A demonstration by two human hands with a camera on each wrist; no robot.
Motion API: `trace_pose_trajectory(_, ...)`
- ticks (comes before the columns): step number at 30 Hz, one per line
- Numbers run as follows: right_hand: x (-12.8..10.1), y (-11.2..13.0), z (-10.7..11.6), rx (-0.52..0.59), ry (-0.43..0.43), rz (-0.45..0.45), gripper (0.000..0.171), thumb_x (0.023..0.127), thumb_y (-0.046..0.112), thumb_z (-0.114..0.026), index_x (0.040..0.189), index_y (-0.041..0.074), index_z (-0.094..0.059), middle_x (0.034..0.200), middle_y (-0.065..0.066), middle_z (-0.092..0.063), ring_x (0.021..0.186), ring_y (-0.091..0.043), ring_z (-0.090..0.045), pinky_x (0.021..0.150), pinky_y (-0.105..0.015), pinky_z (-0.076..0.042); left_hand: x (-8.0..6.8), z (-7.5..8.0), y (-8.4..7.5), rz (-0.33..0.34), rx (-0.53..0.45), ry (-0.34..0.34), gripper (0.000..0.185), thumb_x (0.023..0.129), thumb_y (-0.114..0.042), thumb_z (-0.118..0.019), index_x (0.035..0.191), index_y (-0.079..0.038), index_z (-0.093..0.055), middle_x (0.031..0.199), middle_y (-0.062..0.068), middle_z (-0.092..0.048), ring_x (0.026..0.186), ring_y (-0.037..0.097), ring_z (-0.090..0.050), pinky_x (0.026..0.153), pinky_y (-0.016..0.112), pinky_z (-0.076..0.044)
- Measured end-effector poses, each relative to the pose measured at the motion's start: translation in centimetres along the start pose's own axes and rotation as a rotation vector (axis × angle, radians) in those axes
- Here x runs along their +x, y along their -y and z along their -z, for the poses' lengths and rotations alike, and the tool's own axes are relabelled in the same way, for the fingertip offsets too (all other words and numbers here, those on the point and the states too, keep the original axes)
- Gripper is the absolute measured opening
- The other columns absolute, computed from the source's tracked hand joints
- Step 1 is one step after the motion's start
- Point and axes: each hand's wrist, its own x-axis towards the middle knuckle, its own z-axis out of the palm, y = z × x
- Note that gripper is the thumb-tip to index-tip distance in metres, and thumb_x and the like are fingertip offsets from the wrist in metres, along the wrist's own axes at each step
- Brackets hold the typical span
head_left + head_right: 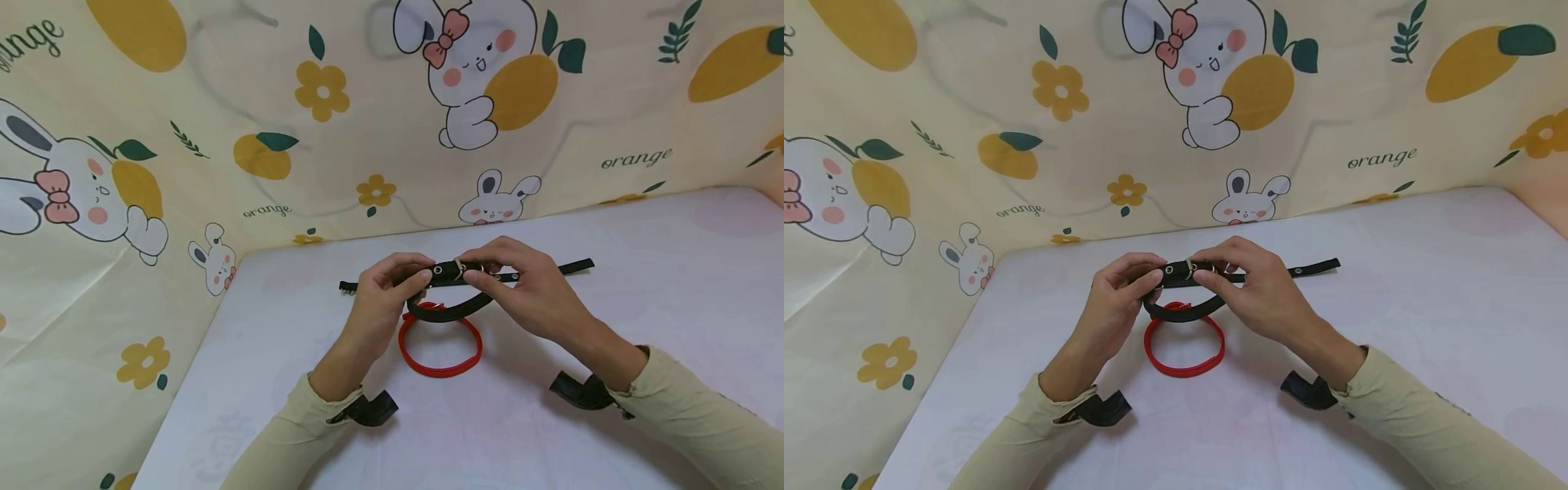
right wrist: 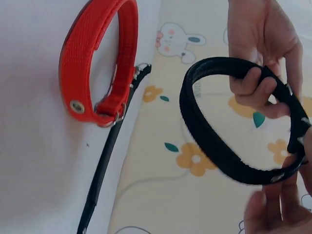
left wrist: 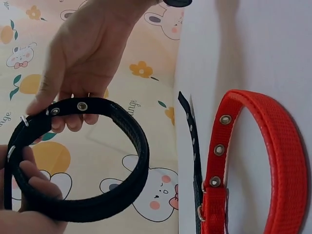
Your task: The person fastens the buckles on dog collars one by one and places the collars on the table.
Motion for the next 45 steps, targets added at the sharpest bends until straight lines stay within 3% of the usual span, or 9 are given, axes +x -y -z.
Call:
trace_pose_trajectory(3,0.3,-0.3,0.2,0.029,0.053,0.018,0.029,0.088,0.02,-0.076,0.117,0.024,-0.072,0.105,0.01,-0.068,0.092,-0.003,-0.061,0.082,-0.016,-0.051,0.0,0.1,0.0,-0.018,-0.002,-0.021,0.017,0.095,-0.003,-0.062,0.107,-0.008,-0.072,0.102,-0.002,-0.065,0.091,0.017,-0.055,0.08,0.024,-0.049)
trace_pose_trajectory(7,0.5,-0.5,0.4,0.052,0.092,0.063,0.034,0.084,0.015,-0.079,0.116,0.021,-0.072,0.103,0.009,-0.069,0.086,-0.003,-0.065,0.081,-0.015,-0.054,0.0,0.1,0.0,-0.032,-0.013,-0.042,0.016,0.093,-0.003,-0.064,0.103,-0.011,-0.074,0.099,-0.001,-0.065,0.089,0.018,-0.052,0.078,0.026,-0.046)
trace_pose_trajectory(15,0.5,-1.0,0.6,-0.048,0.048,0.128,0.033,0.084,0.015,-0.079,0.115,0.026,-0.074,0.102,0.014,-0.069,0.089,-0.001,-0.059,0.072,-0.016,-0.049,0.1,0.2,-0.2,-0.034,-0.004,-0.071,0.015,0.091,-0.001,-0.066,0.103,-0.005,-0.075,0.101,-0.001,-0.069,0.098,0.019,-0.06,0.086,0.026,-0.051)
trace_pose_trajectory(25,0.6,-1.1,0.8,-0.068,-0.025,0.185,0.033,0.084,0.007,-0.078,0.113,0.021,-0.076,0.102,0.008,-0.071,0.087,-0.002,-0.056,0.069,-0.016,-0.044,0.2,0.5,-0.6,0.002,0.028,-0.073,0.025,0.091,0.0,-0.067,0.116,0.001,-0.069,0.113,0.005,-0.064,0.105,0.021,-0.061,0.091,0.025,-0.053)
trace_pose_trajectory(33,0.8,-1.1,1.2,-0.061,-0.047,0.131,0.029,0.087,0.007,-0.075,0.113,0.019,-0.075,0.104,0.004,-0.07,0.094,-0.001,-0.063,0.081,-0.005,-0.047,0.4,0.7,-0.6,0.036,0.065,-0.067,0.041,0.087,0.008,-0.069,0.127,0.0,-0.063,0.122,0.016,-0.065,0.104,0.022,-0.066,0.096,0.029,-0.055)
trace_pose_trajectory(38,1.0,-1.3,1.4,-0.056,-0.033,0.072,0.024,0.09,0.01,-0.073,0.113,0.017,-0.074,0.108,0.002,-0.071,0.099,0.001,-0.061,0.084,-0.004,-0.047,0.6,0.5,-0.3,0.038,0.104,-0.143,0.033,0.087,0.005,-0.071,0.119,0.003,-0.065,0.105,0.006,-0.071,0.098,0.017,-0.067,0.093,0.029,-0.057)
trace_pose_trajectory(40,1.0,-1.3,1.5,-0.062,-0.004,0.034,0.022,0.092,0.014,-0.072,0.114,0.018,-0.073,0.11,0.003,-0.071,0.1,-0.003,-0.063,0.085,-0.007,-0.048,0.7,0.5,-0.1,0.032,0.114,-0.165,0.03,0.086,0.004,-0.073,0.115,0.003,-0.067,0.097,0.0,-0.071,0.097,0.017,-0.066,0.089,0.029,-0.058)
trace_pose_trajectory(45,1.0,-1.1,1.6,-0.059,0.069,-0.051,0.025,0.093,0.026,-0.071,0.118,0.024,-0.07,0.116,0.006,-0.069,0.104,-0.013,-0.065,0.095,-0.035,-0.051,0.4,0.5,0.3,-0.017,0.165,-0.163,0.031,0.085,0.0,-0.076,0.115,-0.001,-0.07,0.102,0.004,-0.072,0.097,0.019,-0.067,0.086,0.029,-0.059)
